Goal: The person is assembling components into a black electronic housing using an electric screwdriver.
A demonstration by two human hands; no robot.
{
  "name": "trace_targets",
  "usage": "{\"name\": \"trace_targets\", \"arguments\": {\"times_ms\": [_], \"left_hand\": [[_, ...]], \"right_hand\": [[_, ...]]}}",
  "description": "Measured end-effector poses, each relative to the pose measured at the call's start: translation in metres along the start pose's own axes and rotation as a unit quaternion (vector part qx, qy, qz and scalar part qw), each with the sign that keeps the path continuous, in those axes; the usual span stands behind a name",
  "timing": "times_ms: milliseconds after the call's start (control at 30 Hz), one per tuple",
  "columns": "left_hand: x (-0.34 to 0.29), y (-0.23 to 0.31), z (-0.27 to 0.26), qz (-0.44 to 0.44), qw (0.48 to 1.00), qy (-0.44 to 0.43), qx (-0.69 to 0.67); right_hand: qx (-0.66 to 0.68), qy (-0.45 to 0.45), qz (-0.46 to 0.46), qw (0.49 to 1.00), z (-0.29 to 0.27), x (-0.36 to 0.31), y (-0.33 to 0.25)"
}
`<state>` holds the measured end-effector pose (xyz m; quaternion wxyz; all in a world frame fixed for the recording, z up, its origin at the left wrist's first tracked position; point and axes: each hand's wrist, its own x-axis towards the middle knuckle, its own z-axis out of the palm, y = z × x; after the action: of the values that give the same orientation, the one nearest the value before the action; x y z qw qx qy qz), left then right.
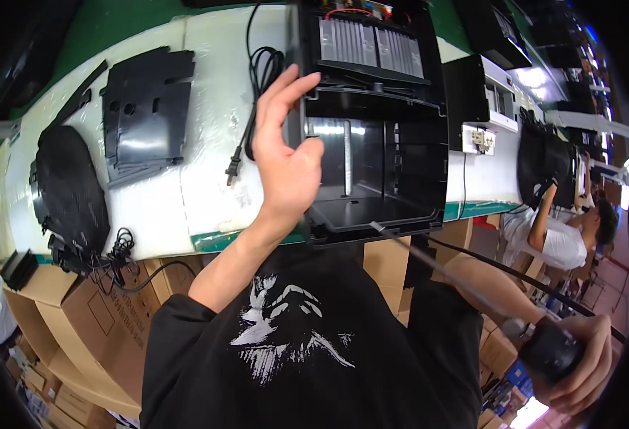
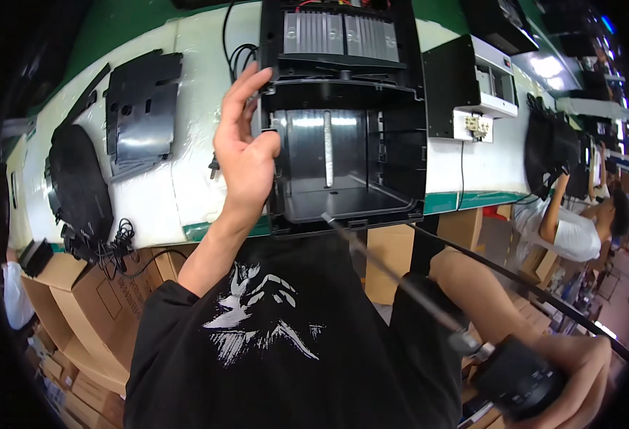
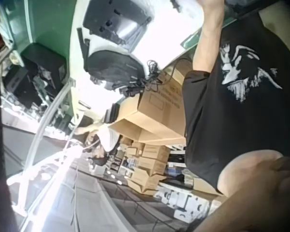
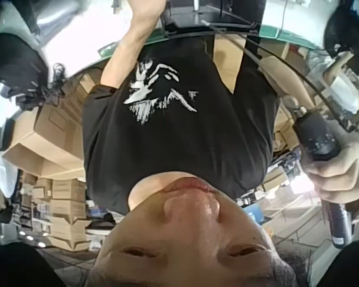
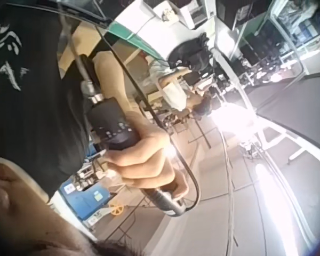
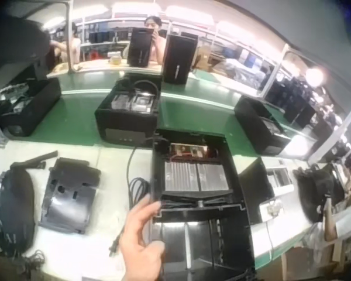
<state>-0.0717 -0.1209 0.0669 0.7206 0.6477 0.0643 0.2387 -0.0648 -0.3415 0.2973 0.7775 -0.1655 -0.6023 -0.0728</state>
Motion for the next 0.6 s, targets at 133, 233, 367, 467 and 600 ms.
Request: {"name": "trace_targets", "arguments": {"times_ms": [133, 233, 367, 467, 600], "left_hand": [[-0.001, 0.000, -0.006, -0.018, 0.999, 0.027, 0.006], [-0.002, 0.000, -0.004, -0.008, 1.000, 0.018, 0.009], [-0.001, -0.002, -0.001, -0.003, 1.000, 0.011, 0.005], [-0.001, -0.001, 0.000, -0.004, 1.000, 0.017, -0.012], [-0.003, -0.010, -0.004, 0.012, 1.000, 0.014, -0.004]], "right_hand": [[0.105, 0.008, -0.014, 0.994, 0.011, -0.012, -0.026], [0.059, 0.022, 0.081, 0.995, 0.011, -0.022, -0.008], [0.015, 0.031, 0.098, 0.995, 0.017, -0.037, 0.011], [-0.076, -0.002, 0.160, 0.984, 0.021, -0.041, 0.019], [-0.031, 0.040, 0.120, 0.992, 0.034, -0.052, 0.031]]}}
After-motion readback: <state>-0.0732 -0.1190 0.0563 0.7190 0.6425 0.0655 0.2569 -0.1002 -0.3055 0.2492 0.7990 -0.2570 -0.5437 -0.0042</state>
